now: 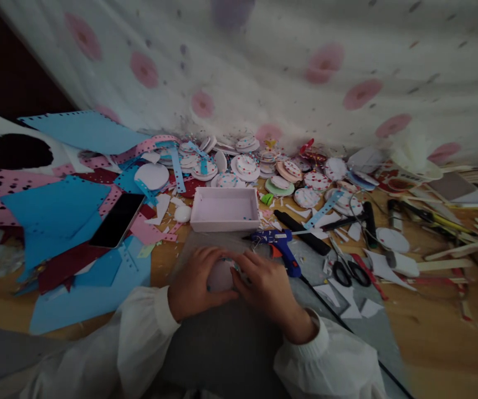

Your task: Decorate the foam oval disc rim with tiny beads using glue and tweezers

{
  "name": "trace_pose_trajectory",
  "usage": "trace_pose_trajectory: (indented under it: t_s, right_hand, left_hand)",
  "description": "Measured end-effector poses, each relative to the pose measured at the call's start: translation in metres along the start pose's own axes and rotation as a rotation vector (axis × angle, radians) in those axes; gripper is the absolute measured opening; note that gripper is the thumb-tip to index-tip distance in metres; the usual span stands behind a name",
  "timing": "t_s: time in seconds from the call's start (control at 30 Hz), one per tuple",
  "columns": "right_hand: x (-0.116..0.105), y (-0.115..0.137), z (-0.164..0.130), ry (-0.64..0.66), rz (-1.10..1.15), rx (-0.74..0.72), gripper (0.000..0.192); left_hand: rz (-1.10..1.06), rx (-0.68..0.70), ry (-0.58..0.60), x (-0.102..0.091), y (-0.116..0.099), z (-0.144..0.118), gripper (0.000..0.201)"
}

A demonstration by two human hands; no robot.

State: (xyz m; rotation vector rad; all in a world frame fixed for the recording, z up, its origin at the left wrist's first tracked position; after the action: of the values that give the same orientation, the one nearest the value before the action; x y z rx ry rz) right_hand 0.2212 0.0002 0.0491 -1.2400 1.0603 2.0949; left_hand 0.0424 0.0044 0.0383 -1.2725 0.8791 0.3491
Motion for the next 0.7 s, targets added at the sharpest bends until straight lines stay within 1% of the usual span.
trace_pose_trajectory:
  t_s: [0.07,0.13,0.37,0.53,0.6,0.7]
  right_hand:
    - [0.001,-0.001,-0.001,0.01,-0.016,-0.008,0.029]
    - [0.002,-0.002,-0.001,0.017,-0.026,-0.004,0.027]
    - [0.009,-0.004,-0.004,0.061,-0.041,-0.028,0.024]
    - [0.01,-0.004,-0.005,0.113,-0.024,-0.08,0.02]
    - [0.009,-0.004,-0.005,0.089,-0.024,-0.065,0.021]
    - [0.009,-0.004,-0.004,0.027,-0.018,-0.027,0.023]
  left_hand:
    - [0.002,0.001,-0.012,0.004,0.001,0.002,0.057]
    - [0.0,-0.002,-0.008,0.007,0.004,0.003,0.055]
    - [0.005,0.048,-0.032,0.008,0.009,0.006,0.056]
    - [0.029,0.053,0.002,0.008,0.01,0.008,0.06]
    - [0.037,0.047,0.002,0.008,0.011,0.007,0.063]
    - [0.021,0.016,-0.026,0.009,0.013,0.005,0.073]
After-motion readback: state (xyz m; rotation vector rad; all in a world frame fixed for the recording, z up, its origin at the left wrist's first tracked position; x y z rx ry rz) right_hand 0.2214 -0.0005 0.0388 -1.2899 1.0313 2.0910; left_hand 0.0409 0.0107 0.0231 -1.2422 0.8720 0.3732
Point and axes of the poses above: each hand's wrist, its own z-axis towards the middle knuckle, its own x-axis out of the palm, y = z × x, the point moved 1 cm from there along z, towards the middle knuckle, and after that the axes turned 6 degrees about -x, right-handed, at the moved point
